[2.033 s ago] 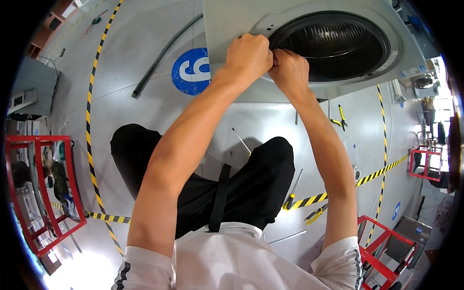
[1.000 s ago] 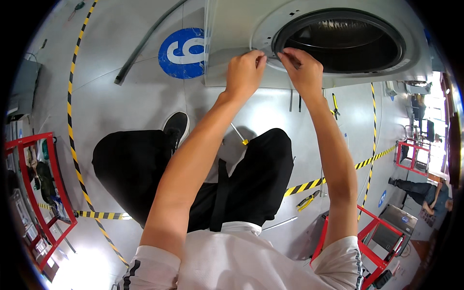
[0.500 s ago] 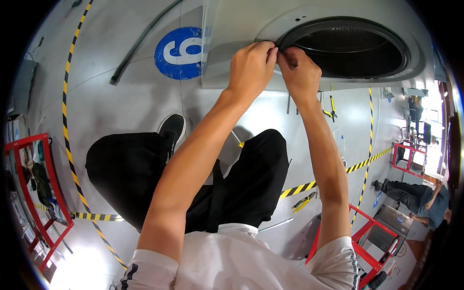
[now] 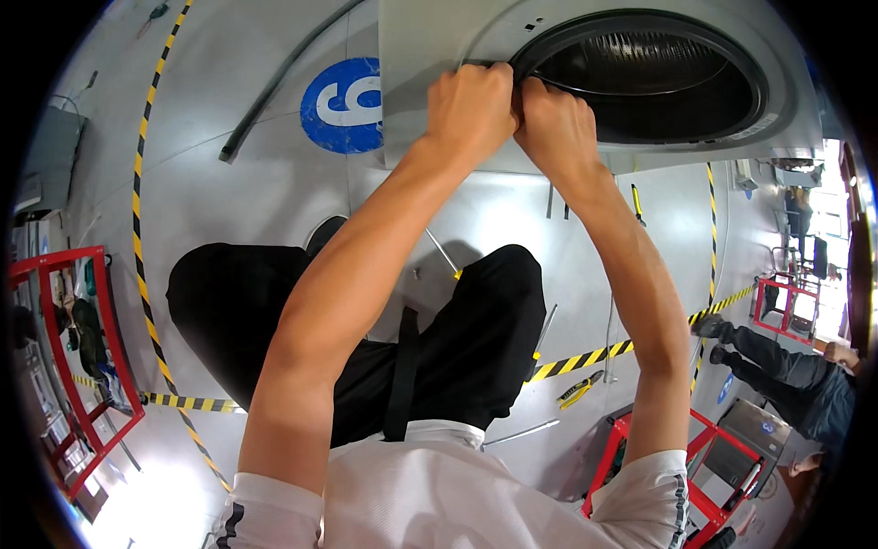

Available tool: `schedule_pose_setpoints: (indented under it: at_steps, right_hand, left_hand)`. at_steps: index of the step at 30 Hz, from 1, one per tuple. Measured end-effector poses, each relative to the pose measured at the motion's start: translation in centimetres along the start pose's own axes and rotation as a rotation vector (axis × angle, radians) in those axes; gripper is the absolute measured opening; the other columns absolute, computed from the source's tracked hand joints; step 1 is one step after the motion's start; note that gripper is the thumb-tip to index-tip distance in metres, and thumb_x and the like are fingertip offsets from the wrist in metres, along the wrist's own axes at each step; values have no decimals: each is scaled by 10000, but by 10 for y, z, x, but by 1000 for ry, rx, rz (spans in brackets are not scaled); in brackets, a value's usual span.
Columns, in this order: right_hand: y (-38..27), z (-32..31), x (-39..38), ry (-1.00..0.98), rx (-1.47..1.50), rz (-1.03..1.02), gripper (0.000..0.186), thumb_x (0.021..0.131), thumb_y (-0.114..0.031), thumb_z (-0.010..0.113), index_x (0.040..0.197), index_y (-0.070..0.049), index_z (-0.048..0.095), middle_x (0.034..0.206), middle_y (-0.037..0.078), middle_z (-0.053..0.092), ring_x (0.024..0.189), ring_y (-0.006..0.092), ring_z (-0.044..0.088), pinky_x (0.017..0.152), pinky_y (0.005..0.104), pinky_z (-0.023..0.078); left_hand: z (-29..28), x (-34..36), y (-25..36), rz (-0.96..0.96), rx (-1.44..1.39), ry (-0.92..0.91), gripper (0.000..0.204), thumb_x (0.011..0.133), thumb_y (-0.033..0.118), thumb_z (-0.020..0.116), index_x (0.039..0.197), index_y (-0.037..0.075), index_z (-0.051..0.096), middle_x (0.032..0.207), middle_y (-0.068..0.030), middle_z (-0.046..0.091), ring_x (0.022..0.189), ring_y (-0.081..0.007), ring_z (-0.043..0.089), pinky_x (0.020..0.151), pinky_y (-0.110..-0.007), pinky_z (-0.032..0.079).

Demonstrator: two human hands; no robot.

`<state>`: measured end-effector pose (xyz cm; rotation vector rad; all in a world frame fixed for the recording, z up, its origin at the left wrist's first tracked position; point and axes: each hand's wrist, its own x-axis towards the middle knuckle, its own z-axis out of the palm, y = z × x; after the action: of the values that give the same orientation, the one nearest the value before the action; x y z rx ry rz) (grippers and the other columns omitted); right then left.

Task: The person unscrews and removes the door hinge assembly from a washing machine using a screwdriver and a pry tool, then detaches the rubber gasket by hand.

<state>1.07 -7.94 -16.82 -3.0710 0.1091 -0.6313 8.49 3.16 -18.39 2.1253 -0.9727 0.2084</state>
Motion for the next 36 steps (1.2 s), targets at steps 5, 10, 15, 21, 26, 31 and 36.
schedule_pose_setpoints:
  at_steps: [5,10,15,21,26,31,36]
  right_hand:
    - [-8,-2,5,-72,-144,41,137,698,-128,668,695,-16,590,588,166,620,515,341,636,475,391,516]
    - [-1,3,3,-29,-86,-16,140,700,-129,670,676,-24,581,584,161,616,502,329,623,456,385,497]
    - [7,15,1,61,-9,-88,154,698,-139,671,653,-39,564,574,148,609,484,323,606,430,385,468]
    - [-8,22,3,97,-27,22,169,732,-149,659,637,-50,558,561,137,604,459,317,595,406,384,453]
    - [-8,21,2,150,-20,77,180,758,-160,655,647,-46,570,565,142,606,472,326,602,420,398,467]
    - [7,15,-4,57,126,126,168,783,-206,671,740,-49,632,619,145,632,545,330,625,503,396,502]
    - [34,12,-28,44,421,240,172,795,-182,706,870,-31,675,684,115,666,602,253,658,570,320,515]
  left_hand:
    - [1,2,-3,10,61,4,96,632,60,640,720,29,618,673,-167,650,609,-341,639,569,-423,506]
    - [2,-1,-2,-35,65,26,68,688,120,639,729,65,639,660,-125,659,604,-324,634,553,-427,484]
    - [3,-4,0,-87,41,23,83,684,144,657,721,71,638,645,-137,651,597,-323,633,543,-430,477]
    - [5,-5,-6,-98,75,114,110,716,167,658,696,63,632,604,-163,627,562,-343,627,519,-433,485]
    - [-1,-3,-1,-146,53,65,212,803,229,633,703,44,659,618,-173,630,571,-362,624,542,-440,496]
    - [-1,-11,-13,-208,-37,24,271,838,288,633,747,39,687,645,-160,642,607,-370,619,586,-410,506]
    - [25,-39,-30,-245,-281,-34,211,835,232,629,822,31,690,729,-172,665,680,-341,653,632,-415,516]
